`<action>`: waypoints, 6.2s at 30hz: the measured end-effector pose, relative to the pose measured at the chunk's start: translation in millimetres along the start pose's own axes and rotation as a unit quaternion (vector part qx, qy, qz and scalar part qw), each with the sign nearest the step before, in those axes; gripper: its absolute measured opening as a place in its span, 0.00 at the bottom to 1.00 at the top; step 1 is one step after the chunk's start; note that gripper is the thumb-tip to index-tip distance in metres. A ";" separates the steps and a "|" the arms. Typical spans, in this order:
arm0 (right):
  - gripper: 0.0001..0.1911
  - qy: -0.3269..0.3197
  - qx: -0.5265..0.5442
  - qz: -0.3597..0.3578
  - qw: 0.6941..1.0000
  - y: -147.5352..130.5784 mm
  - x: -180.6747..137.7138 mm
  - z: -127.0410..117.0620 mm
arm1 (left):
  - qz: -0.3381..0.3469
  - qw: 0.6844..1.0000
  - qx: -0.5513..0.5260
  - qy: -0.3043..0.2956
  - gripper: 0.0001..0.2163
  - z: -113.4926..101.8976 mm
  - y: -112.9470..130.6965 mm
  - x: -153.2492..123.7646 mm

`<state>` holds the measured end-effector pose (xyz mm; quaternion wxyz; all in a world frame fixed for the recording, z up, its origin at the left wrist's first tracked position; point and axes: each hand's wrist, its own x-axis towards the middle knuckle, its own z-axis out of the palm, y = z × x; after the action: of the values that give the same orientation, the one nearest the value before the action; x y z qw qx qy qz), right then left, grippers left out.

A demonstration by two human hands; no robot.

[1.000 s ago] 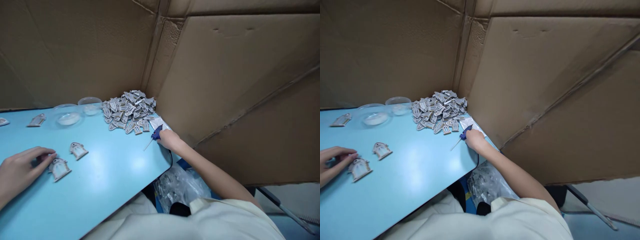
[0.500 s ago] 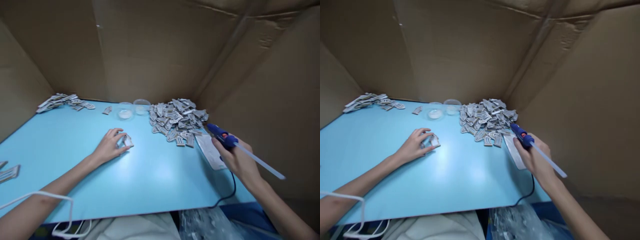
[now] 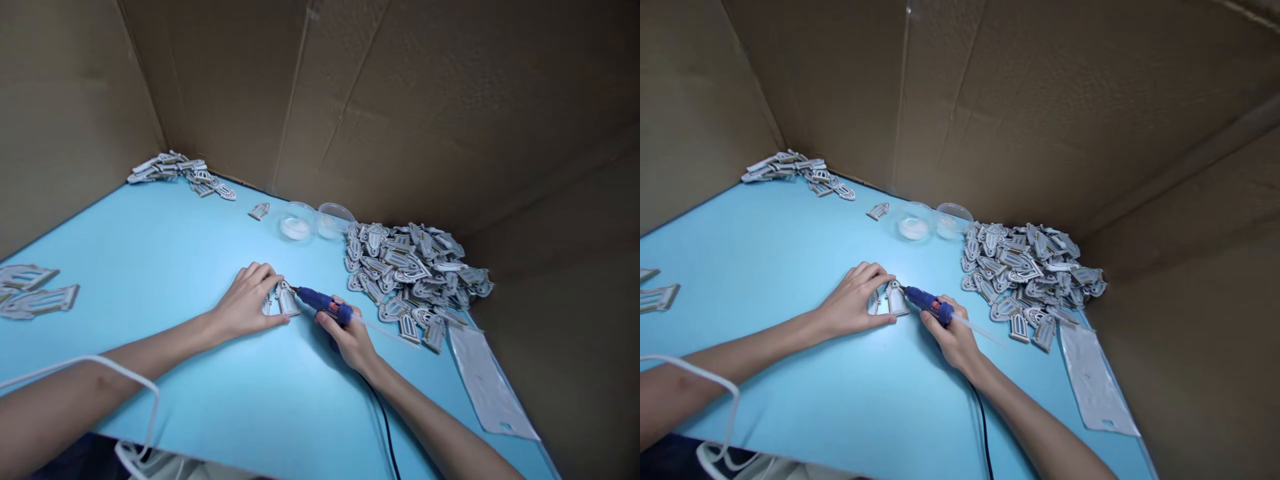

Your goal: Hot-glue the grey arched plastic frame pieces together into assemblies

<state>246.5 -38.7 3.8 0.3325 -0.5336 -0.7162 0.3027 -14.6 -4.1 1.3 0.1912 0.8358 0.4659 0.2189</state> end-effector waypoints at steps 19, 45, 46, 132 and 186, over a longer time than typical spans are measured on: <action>0.18 -0.065 -0.022 -0.041 0.997 -7.2 -0.5 -3.3 | -0.028 0.999 -0.019 -0.010 0.33 -1.9 4.1 0.8; 0.20 -0.051 -0.049 -0.040 0.997 -14.1 -1.5 -0.3 | -0.025 0.999 -0.023 -0.011 0.35 -0.5 2.9 2.0; 0.20 -0.050 -0.049 -0.040 0.997 -14.1 -1.2 -0.4 | -0.026 0.999 -0.024 -0.010 0.35 -0.5 2.8 2.1; 0.18 -0.049 -0.095 0.003 0.994 -21.1 -7.4 4.3 | -0.043 0.998 -0.042 -0.028 0.32 -2.3 10.5 4.1; 0.32 0.227 -0.241 0.219 0.918 -33.0 -23.8 -69.7 | -0.039 0.999 -0.001 -0.001 0.26 -2.2 3.9 3.1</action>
<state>288.6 -64.3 67.6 0.2724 -0.7956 -0.5382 0.0568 -11.6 -3.1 5.7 0.2013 0.8168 0.4979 0.2109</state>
